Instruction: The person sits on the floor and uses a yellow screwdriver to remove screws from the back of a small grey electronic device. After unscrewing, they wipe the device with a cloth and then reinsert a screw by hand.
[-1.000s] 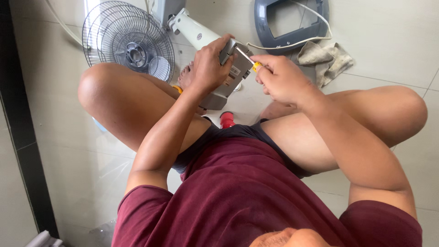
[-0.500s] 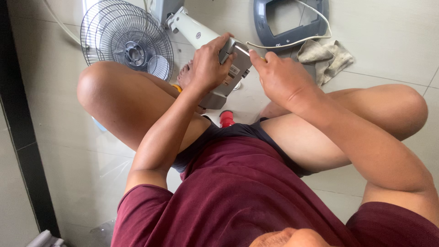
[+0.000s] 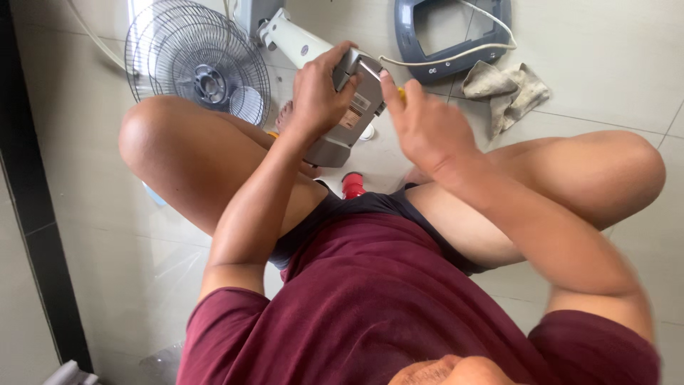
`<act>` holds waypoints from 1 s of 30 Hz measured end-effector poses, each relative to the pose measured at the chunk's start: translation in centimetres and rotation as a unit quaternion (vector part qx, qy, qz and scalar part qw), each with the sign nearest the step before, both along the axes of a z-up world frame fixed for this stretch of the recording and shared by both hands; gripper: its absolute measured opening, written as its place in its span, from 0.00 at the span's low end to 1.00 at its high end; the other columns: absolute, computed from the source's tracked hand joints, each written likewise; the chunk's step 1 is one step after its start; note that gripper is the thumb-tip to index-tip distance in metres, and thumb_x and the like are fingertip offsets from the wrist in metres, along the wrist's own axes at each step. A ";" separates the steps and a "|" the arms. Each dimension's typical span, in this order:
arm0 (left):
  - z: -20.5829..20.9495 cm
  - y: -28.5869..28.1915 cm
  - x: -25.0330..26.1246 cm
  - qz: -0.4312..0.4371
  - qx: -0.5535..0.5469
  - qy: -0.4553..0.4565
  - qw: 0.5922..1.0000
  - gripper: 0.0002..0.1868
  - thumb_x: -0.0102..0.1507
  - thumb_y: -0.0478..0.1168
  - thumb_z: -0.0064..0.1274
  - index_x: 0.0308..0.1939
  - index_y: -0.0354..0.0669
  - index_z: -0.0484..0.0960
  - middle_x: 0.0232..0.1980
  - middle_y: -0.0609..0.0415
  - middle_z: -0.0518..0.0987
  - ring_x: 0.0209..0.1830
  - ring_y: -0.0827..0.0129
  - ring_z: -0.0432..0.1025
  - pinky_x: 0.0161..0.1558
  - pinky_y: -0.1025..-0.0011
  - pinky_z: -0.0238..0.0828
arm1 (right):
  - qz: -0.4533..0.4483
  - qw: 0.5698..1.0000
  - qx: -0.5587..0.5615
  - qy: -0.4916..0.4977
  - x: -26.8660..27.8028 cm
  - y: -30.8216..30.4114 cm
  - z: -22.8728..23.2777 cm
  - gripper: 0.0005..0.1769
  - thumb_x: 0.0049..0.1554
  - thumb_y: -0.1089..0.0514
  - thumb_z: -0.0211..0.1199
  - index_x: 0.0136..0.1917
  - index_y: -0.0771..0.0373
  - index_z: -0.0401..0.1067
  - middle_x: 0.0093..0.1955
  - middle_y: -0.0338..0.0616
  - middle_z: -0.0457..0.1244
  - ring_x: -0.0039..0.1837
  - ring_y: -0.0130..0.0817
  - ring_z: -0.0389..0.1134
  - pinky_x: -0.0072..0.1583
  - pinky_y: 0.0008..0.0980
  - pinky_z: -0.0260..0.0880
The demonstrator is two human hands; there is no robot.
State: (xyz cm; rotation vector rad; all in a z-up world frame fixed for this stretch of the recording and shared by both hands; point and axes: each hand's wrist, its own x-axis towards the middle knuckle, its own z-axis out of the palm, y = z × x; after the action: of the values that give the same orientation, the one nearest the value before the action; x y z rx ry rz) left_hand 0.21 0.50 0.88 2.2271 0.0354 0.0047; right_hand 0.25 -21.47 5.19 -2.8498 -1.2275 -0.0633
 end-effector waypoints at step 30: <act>4.6 2.9 -0.6 -0.033 -0.154 0.041 0.987 0.21 0.69 0.36 0.60 0.64 0.35 0.75 0.46 0.50 0.85 0.47 0.75 0.77 0.51 0.73 0.75 | -0.160 0.599 0.562 0.547 0.2 -0.5 -4.6 0.12 0.73 0.57 0.50 0.65 0.67 0.65 0.41 0.37 0.59 0.37 0.20 0.55 0.39 0.21 0.56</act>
State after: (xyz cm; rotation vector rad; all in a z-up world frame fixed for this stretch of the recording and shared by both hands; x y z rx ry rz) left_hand -0.36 3.45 5.50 1.9179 0.0056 -0.1216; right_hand 0.42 -22.00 0.58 -1.3462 -0.1504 0.5806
